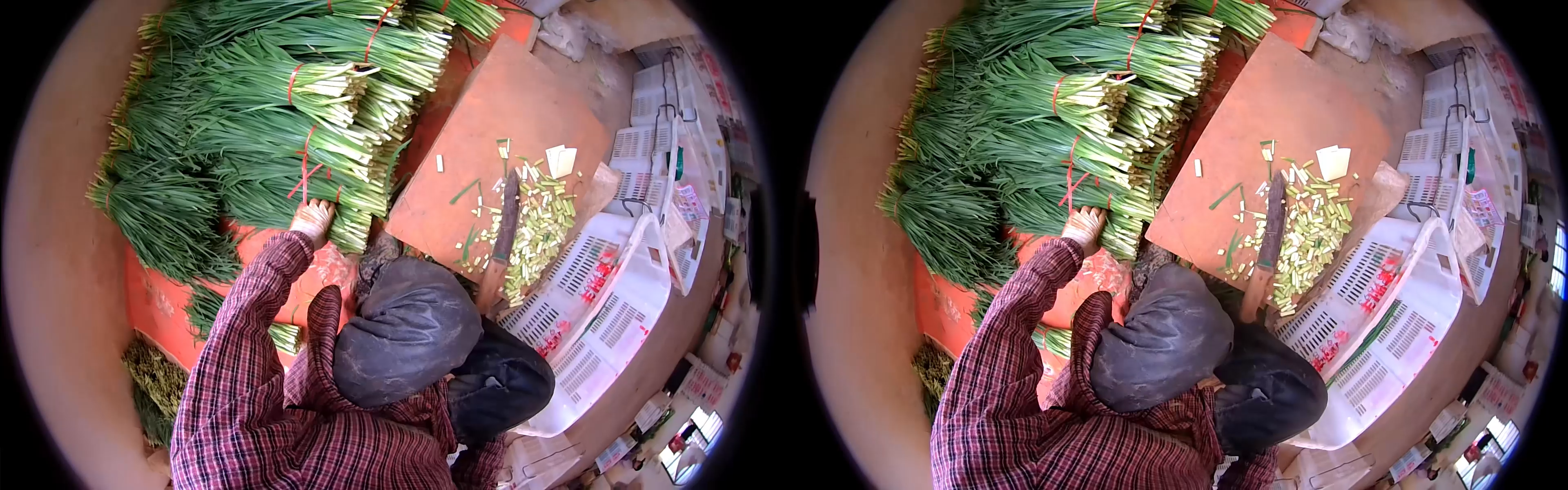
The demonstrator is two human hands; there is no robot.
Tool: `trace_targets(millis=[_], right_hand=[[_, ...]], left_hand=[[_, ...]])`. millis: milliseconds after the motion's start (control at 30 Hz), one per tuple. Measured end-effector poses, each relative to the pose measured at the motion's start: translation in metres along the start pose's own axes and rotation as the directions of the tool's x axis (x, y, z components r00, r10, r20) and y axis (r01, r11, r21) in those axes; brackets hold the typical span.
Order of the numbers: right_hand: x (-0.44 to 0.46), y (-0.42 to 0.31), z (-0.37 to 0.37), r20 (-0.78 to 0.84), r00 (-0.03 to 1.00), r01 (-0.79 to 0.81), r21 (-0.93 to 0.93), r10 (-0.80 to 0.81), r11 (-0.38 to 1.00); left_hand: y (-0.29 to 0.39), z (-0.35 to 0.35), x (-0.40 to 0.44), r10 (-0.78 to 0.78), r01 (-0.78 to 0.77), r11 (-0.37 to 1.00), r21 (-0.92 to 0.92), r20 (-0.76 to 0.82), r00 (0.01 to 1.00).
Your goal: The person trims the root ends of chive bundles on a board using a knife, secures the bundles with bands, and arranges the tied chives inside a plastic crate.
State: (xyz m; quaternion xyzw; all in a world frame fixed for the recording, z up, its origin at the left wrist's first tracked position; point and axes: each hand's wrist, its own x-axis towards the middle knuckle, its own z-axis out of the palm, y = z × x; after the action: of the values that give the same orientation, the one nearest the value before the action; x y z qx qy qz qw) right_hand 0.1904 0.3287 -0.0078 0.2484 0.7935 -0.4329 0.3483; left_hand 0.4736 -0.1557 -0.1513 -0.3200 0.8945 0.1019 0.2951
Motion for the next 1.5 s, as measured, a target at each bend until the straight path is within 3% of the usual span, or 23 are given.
trace_targets(millis=[200, 400, 433, 467, 500, 567, 600, 633, 667, 700, 767, 800, 867, 933, 1000, 1067, 1167, 1200, 1267, 1300, 1333, 1400, 1500], right_hand=[[0.002, 0.001, 0.002, 0.031, 0.998, 0.052, 0.012, -0.052, 0.999], [0.001, 0.001, -0.008, 0.07, 0.978, 0.193, 0.03, -0.195, 0.981], [0.0, 0.001, -0.015, 0.082, 0.966, 0.247, -0.003, -0.246, 0.969], [-0.003, 0.002, -0.027, 0.09, 0.945, 0.319, -0.058, -0.313, 0.946], [0.0, 0.005, -0.039, 0.14, 0.893, 0.45, -0.232, -0.428, 0.862], [0.002, 0.013, -0.052, 0.176, 0.774, 0.618, -0.419, -0.609, 0.665], [0.005, 0.018, -0.056, 0.14, 0.754, 0.64, -0.374, -0.641, 0.671], [-0.019, 0.008, -0.036, 0.016, 0.791, 0.611, -0.035, -0.611, 0.791], [-0.01, 0.012, -0.033, -0.019, 0.744, 0.647, -0.23, -0.668, 0.727], [0.027, 0.038, -0.024, -0.091, 0.709, 0.696, -0.066, -0.699, 0.715], [0.019, 0.04, -0.019, -0.119, 0.664, 0.7, -0.247, -0.738, 0.67], [-0.031, 0.012, -0.023, -0.063, 0.677, 0.585, -0.559, -0.733, 0.588], [-0.038, 0.005, -0.023, -0.086, 0.708, 0.523, -0.603, -0.701, 0.603], [-0.027, 0.004, -0.021, -0.126, 0.678, 0.6, -0.475, -0.724, 0.644], [-0.011, -0.004, -0.029, -0.18, 0.812, 0.583, 0.206, -0.555, 0.786], [-0.015, -0.033, -0.031, -0.29, 0.671, 0.734, 0.395, -0.683, 0.553], [-0.097, -0.12, -0.022, -0.213, 0.52, 0.849, 0.239, -0.827, 0.472], [-0.113, -0.139, -0.009, -0.122, 0.488, 0.872, 0.016, -0.864, 0.489], [-0.106, -0.153, 0.039, 0.051, 0.431, 0.902, -0.066, -0.901, 0.427], [-0.103, -0.158, 0.064, 0.1, 0.342, 0.917, -0.254, -0.934, 0.308], [-0.101, -0.162, 0.089, 0.168, 0.255, 0.891, -0.424, -0.952, 0.164], [-0.091, -0.165, 0.133, 0.327, 0.367, 0.813, -0.567, -0.871, 0.129], [-0.058, -0.145, 0.184, 0.395, 0.347, 0.792, -0.61, -0.851, 0.04]], left_hand=[[-0.031, -0.047, -0.05, 0.096, -0.111, 0.968, -0.223, -0.079, 0.992], [-0.051, -0.111, -0.118, -0.235, 0.12, 0.777, -0.618, -0.109, 0.966], [-0.057, -0.107, -0.123, -0.224, -0.1, 0.628, -0.772, -0.301, 0.927], [-0.051, -0.115, -0.122, -0.193, -0.284, -0.038, -0.958, -0.272, 0.943], [-0.053, -0.121, -0.138, -0.133, -0.367, -0.083, -0.926, -0.355, 0.925], [-0.054, -0.144, -0.17, -0.207, -0.381, 0.075, -0.922, -0.388, 0.898], [-0.055, -0.148, -0.181, -0.238, -0.406, 0.048, -0.913, -0.405, 0.883], [-0.07, -0.142, -0.186, -0.267, -0.391, 0.144, -0.909, -0.416, 0.869], [-0.077, -0.151, -0.196, -0.256, -0.436, 0.233, -0.869, -0.488, 0.835], [-0.081, -0.16, -0.201, -0.301, -0.44, 0.291, -0.85, -0.518, 0.801], [-0.118, -0.16, -0.198, -0.3, -0.435, 0.432, -0.79, -0.581, 0.756], [-0.126, -0.169, -0.198, -0.322, -0.46, 0.459, -0.76, -0.625, 0.711], [-0.147, -0.19, -0.191, -0.281, -0.458, 0.456, -0.763, -0.612, 0.74], [-0.173, -0.203, -0.173, -0.216, -0.565, 0.257, -0.784, -0.617, 0.757], [-0.125, -0.246, -0.183, -0.181, -0.521, 0.473, -0.711, -0.657, 0.732], [-0.081, -0.278, -0.178, -0.085, -0.526, 0.464, -0.713, -0.627, 0.774], [-0.027, -0.308, -0.149, 0.044, -0.582, 0.383, -0.717, -0.615, 0.787], [-0.009, -0.319, -0.143, 0.061, -0.525, 0.492, -0.694, -0.574, 0.816], [0.027, -0.329, -0.116, 0.233, -0.584, 0.73, -0.356, -0.674, 0.701], [0.048, -0.337, -0.113, 0.255, -0.472, 0.863, -0.181, -0.65, 0.716], [0.069, -0.345, -0.107, 0.235, -0.368, 0.914, -0.17, -0.518, 0.822], [0.092, -0.329, -0.079, 0.28, -0.323, 0.947, 0.001, -0.497, 0.821], [0.101, -0.293, -0.028, 0.361, -0.374, 0.926, 0.051, -0.412, 0.836]])
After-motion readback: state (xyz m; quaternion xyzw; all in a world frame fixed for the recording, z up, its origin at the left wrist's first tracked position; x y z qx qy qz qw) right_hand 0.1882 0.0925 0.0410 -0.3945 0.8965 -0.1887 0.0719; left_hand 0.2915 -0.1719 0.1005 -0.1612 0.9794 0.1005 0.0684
